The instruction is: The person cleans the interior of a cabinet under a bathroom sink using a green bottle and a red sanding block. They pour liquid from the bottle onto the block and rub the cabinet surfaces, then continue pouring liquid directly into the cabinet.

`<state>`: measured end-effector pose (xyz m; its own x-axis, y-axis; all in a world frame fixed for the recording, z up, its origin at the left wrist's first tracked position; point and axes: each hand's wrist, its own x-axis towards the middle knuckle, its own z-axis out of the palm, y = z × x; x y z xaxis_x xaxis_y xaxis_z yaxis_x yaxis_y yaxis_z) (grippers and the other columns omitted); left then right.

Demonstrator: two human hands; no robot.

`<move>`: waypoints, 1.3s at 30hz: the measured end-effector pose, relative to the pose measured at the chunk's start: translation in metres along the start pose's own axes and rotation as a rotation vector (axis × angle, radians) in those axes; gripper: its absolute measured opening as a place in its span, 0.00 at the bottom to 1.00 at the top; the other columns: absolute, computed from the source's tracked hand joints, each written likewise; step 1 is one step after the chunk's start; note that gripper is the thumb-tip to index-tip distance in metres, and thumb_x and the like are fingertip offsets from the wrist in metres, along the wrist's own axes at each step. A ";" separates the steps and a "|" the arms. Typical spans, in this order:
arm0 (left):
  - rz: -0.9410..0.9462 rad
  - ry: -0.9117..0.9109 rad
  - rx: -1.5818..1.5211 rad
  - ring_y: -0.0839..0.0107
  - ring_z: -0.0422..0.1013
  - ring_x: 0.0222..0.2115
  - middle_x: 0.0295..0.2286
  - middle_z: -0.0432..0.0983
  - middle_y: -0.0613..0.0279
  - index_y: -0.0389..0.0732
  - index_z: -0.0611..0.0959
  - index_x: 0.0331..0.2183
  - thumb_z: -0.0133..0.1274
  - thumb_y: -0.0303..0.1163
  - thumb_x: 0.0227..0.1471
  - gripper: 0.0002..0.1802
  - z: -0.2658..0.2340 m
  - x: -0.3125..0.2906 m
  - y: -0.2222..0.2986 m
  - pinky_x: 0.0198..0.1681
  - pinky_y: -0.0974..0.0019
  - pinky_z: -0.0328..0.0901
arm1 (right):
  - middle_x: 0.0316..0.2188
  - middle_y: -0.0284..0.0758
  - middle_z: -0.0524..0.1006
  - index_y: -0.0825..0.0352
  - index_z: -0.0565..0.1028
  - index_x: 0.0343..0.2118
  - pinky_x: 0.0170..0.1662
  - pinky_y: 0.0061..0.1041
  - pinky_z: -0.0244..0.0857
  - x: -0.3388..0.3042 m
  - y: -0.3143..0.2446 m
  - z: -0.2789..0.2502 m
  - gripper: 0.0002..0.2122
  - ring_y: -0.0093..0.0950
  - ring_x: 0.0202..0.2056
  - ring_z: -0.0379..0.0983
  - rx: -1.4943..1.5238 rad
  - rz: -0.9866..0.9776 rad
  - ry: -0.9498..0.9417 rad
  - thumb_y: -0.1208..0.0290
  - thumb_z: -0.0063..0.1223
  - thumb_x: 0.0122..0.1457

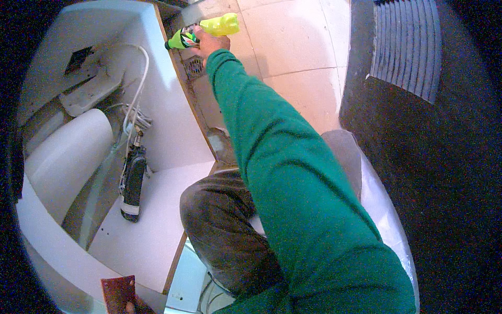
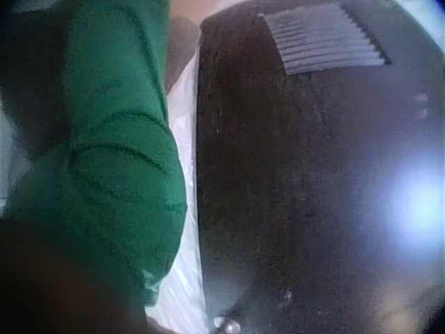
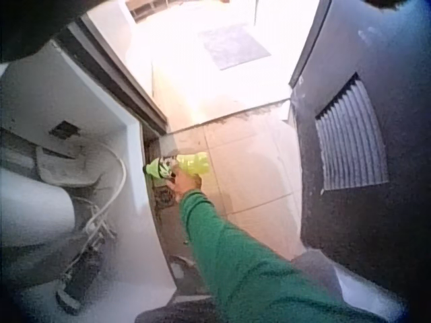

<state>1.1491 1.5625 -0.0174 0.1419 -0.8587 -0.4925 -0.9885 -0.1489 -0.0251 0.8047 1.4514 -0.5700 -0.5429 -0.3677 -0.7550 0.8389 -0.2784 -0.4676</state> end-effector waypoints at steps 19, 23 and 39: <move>0.707 0.012 0.597 0.59 0.73 0.22 0.24 0.78 0.54 0.38 0.83 0.29 0.50 0.37 0.63 0.15 0.013 0.018 0.006 0.26 0.58 0.66 | 0.41 0.39 0.78 0.69 0.71 0.48 0.40 0.33 0.78 0.024 -0.004 0.035 0.17 0.33 0.35 0.80 0.069 -0.071 -0.004 0.69 0.61 0.59; 0.658 -0.003 0.402 0.57 0.73 0.24 0.25 0.78 0.53 0.38 0.82 0.31 0.51 0.39 0.62 0.15 0.024 0.017 0.043 0.27 0.57 0.66 | 0.43 0.41 0.77 0.70 0.70 0.49 0.41 0.35 0.79 0.048 -0.011 0.052 0.19 0.34 0.36 0.80 0.085 -0.101 -0.010 0.69 0.61 0.59; 0.318 -0.029 -0.175 0.69 0.72 0.33 0.34 0.78 0.59 0.34 0.80 0.42 0.52 0.40 0.63 0.18 0.032 0.003 0.045 0.35 0.63 0.67 | 0.39 0.37 0.79 0.69 0.73 0.46 0.31 0.29 0.78 -0.017 0.020 -0.038 0.17 0.31 0.33 0.81 0.004 0.082 -0.139 0.67 0.63 0.58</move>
<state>1.1034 1.5683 -0.0478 -0.1757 -0.8618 -0.4759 -0.9588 0.0402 0.2812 0.8324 1.4859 -0.5843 -0.4727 -0.5085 -0.7197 0.8807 -0.2457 -0.4049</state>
